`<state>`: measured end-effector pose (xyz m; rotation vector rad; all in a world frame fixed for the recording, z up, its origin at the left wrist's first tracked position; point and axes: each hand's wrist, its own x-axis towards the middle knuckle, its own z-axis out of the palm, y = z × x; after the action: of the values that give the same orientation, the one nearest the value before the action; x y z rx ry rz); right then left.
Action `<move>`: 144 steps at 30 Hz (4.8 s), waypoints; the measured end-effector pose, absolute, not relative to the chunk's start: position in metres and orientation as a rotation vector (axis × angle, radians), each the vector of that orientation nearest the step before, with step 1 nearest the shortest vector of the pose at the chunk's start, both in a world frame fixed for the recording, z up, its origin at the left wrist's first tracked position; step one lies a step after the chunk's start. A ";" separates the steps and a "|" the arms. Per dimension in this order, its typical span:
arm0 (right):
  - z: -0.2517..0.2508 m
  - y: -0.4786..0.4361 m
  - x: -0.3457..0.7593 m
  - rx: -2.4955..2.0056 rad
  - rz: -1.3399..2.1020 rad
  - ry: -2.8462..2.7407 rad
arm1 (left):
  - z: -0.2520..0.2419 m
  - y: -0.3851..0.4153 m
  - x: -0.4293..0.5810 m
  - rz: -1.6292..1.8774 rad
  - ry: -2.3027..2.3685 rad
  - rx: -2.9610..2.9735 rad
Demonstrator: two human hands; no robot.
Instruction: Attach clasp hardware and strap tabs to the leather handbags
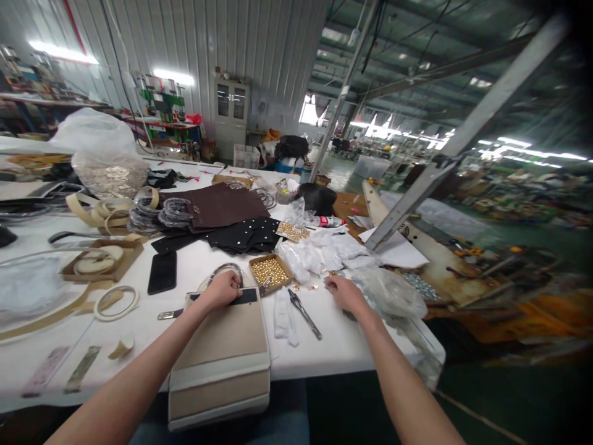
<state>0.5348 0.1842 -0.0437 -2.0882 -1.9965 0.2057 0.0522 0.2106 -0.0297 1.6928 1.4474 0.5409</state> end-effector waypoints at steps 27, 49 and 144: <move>-0.011 0.150 0.268 -1.104 0.499 -2.390 | -0.033 0.208 0.049 0.492 1.455 1.439; -0.028 0.147 0.266 -1.061 0.385 -2.475 | -0.046 0.207 0.048 0.466 1.440 1.459; -0.054 0.132 0.263 -1.076 0.500 -2.065 | -0.034 0.184 0.047 0.553 1.515 1.748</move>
<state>0.2630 0.1318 -0.0541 -1.0759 -2.0652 0.4999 0.0471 0.1836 -0.0337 1.7475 1.5149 0.5528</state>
